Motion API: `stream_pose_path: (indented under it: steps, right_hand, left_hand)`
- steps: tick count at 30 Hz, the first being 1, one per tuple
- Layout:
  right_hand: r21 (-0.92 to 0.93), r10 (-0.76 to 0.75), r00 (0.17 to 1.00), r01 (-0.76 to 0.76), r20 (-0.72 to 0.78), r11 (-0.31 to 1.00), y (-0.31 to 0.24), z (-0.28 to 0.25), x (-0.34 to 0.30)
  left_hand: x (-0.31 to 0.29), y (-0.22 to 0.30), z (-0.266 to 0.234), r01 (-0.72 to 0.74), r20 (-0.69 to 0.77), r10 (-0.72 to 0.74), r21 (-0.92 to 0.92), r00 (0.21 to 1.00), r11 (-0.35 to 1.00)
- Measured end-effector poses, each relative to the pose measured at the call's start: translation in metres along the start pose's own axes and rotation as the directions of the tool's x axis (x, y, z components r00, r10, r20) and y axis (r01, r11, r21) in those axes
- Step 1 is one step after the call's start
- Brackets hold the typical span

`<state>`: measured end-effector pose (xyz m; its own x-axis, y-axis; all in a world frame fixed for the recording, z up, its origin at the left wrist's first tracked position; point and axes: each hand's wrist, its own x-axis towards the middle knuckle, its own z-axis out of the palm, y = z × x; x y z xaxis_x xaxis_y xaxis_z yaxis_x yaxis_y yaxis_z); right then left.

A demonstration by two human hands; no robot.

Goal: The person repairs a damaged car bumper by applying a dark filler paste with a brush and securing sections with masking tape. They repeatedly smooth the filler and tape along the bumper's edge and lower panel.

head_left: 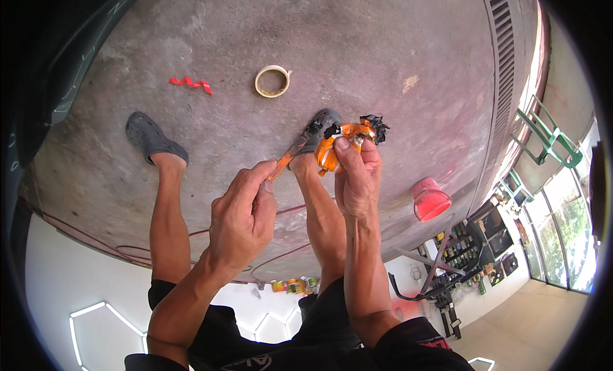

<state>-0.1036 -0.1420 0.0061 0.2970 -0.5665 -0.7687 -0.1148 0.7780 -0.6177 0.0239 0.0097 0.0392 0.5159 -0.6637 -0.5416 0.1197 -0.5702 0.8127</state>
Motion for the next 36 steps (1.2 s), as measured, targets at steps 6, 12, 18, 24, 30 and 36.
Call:
stream_pose_path:
  steps: [6, 12, 18, 24, 30, 36]
  right_hand:
    - [0.007, -0.004, 1.000, 0.004, 0.005, 1.000, -0.001, -0.001, 0.000]
    - [-0.003, 0.005, 1.000, -0.005, 0.022, 1.000, 0.001, -0.004, -0.001]
    - [-0.035, -0.011, 0.999, 0.012, 0.044, 0.999, 0.000, -0.002, -0.002]
    - [-0.054, -0.023, 0.999, 0.026, 0.044, 0.998, 0.002, -0.005, -0.001]
    - [-0.111, -0.042, 0.999, 0.045, 0.023, 0.993, 0.004, -0.007, -0.001]
    - [-0.126, -0.104, 0.994, 0.107, 0.029, 0.986, 0.010, -0.009, -0.001]
  left_hand:
    - [-0.001, 0.002, -0.001, -0.005, 0.008, 0.005, -0.011, 1.000, 1.000]
    - [-0.004, 0.000, 0.002, -0.010, -0.008, 0.010, -0.030, 1.000, 1.000]
    - [-0.004, 0.002, 0.001, -0.012, 0.017, 0.013, -0.030, 1.000, 0.999]
    - [-0.006, 0.002, 0.004, -0.001, 0.021, 0.002, -0.045, 1.000, 0.999]
    - [-0.007, 0.003, 0.010, -0.002, 0.013, 0.004, -0.095, 1.000, 0.995]
    - [-0.007, 0.009, 0.011, 0.107, 0.055, -0.099, -0.175, 0.994, 0.979]
